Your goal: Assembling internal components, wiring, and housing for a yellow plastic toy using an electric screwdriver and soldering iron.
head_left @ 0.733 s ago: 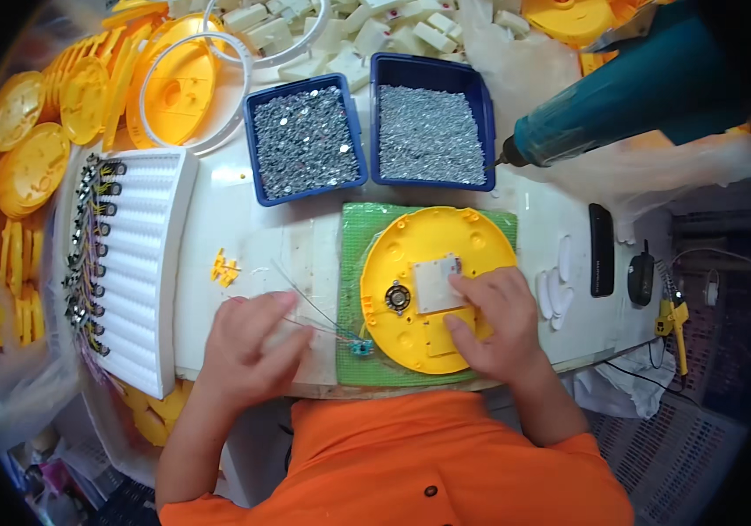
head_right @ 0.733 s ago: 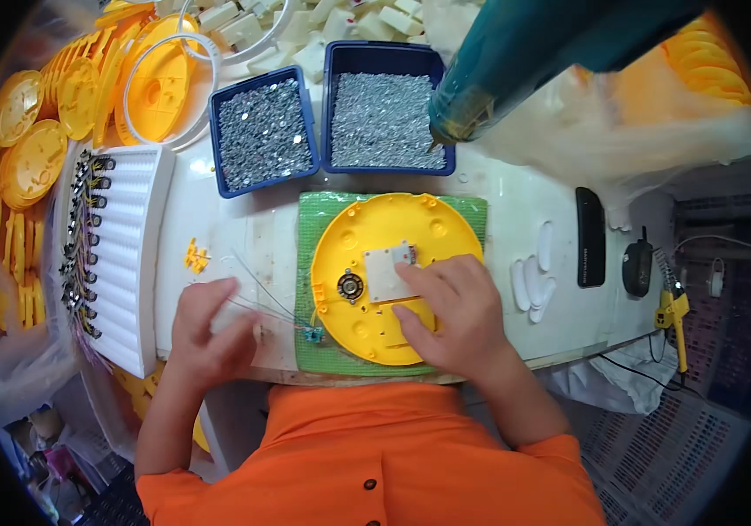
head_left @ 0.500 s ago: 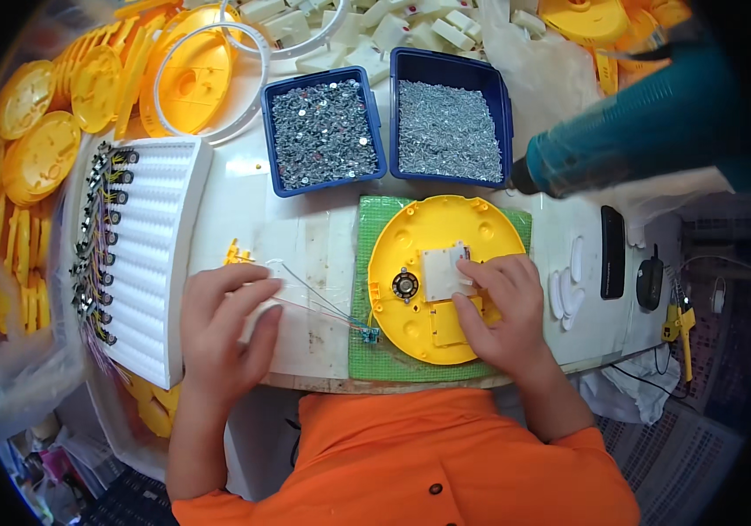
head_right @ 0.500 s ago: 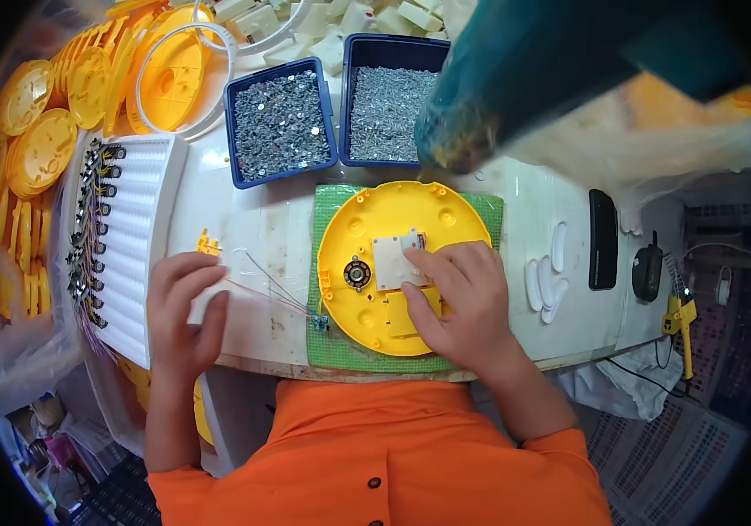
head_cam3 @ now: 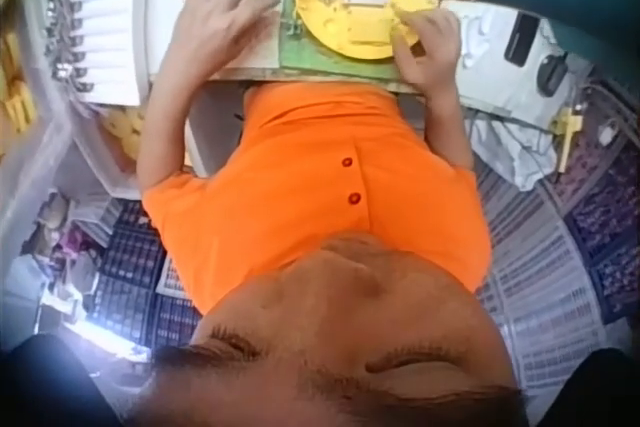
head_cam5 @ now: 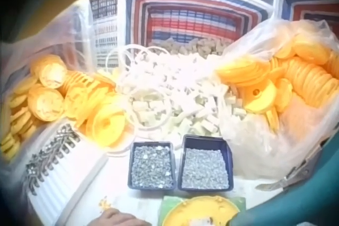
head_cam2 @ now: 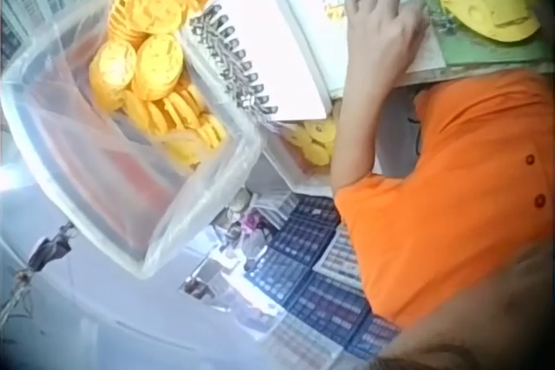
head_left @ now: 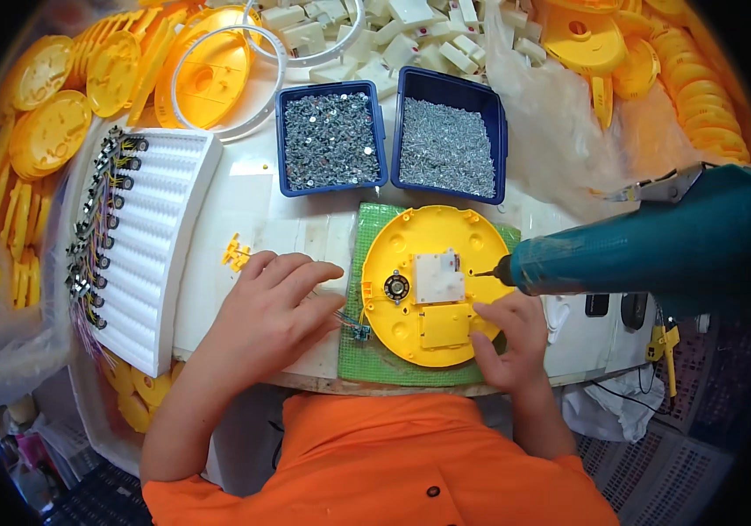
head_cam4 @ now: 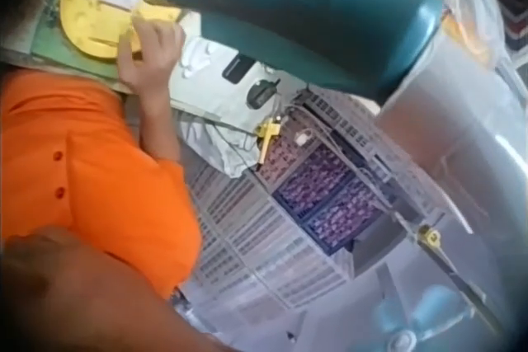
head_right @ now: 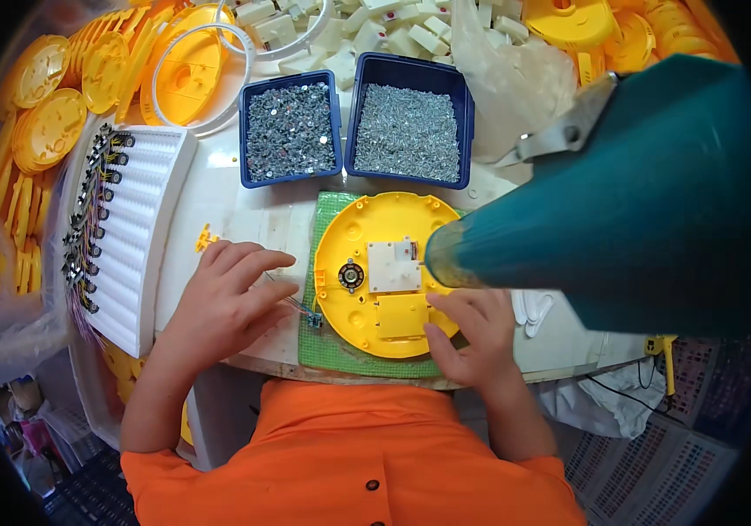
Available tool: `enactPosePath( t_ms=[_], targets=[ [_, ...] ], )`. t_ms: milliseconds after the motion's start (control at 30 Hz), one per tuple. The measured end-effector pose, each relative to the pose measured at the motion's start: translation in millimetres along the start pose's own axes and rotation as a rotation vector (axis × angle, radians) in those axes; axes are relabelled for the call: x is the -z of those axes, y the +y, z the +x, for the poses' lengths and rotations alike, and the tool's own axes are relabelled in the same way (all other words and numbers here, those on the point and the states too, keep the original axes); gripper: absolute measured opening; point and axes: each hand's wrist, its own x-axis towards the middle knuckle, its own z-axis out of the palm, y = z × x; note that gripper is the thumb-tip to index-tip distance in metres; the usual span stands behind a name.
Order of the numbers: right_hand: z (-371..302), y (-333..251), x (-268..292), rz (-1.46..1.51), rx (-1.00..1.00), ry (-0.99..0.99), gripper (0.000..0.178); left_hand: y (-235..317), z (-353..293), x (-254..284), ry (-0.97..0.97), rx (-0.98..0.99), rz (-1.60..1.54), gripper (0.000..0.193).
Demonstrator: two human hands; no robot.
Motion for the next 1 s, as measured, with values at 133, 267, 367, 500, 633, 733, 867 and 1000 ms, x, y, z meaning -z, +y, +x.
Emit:
enactPosePath(
  t_ms=[133,267,367,500,633,733,867,1000],
  targets=[
    [-15,-1,9,0.005,0.075,-0.062,0.035,-4,-4,-7,-0.023,-0.07,0.084,0.025],
    [-22,-4,15,-0.007,0.062,-0.102,0.036,1,5,8,0.004,-0.038,0.077,0.018],
    [-30,2,12,-0.077,0.093,-0.085,0.036,1,9,16,0.066,-0.01,0.034,0.018],
    [-22,-6,5,-0.065,0.056,-0.045,0.028,-5,20,11,0.181,0.072,-0.146,0.019],
    [-21,-12,12,-0.093,0.024,-0.001,0.031,-6,38,-10,0.234,0.206,-0.476,0.017],
    [-31,1,33,-0.104,-0.067,0.129,0.031,-10,36,-31,0.261,0.248,-0.628,0.016],
    [-64,50,69,0.325,-0.783,0.612,0.042,12,42,-32,0.22,0.108,-0.441,0.015],
    [-117,90,152,0.67,-1.197,1.208,0.051,17,50,-36,0.082,-0.147,-0.274,0.016]
  ],
)
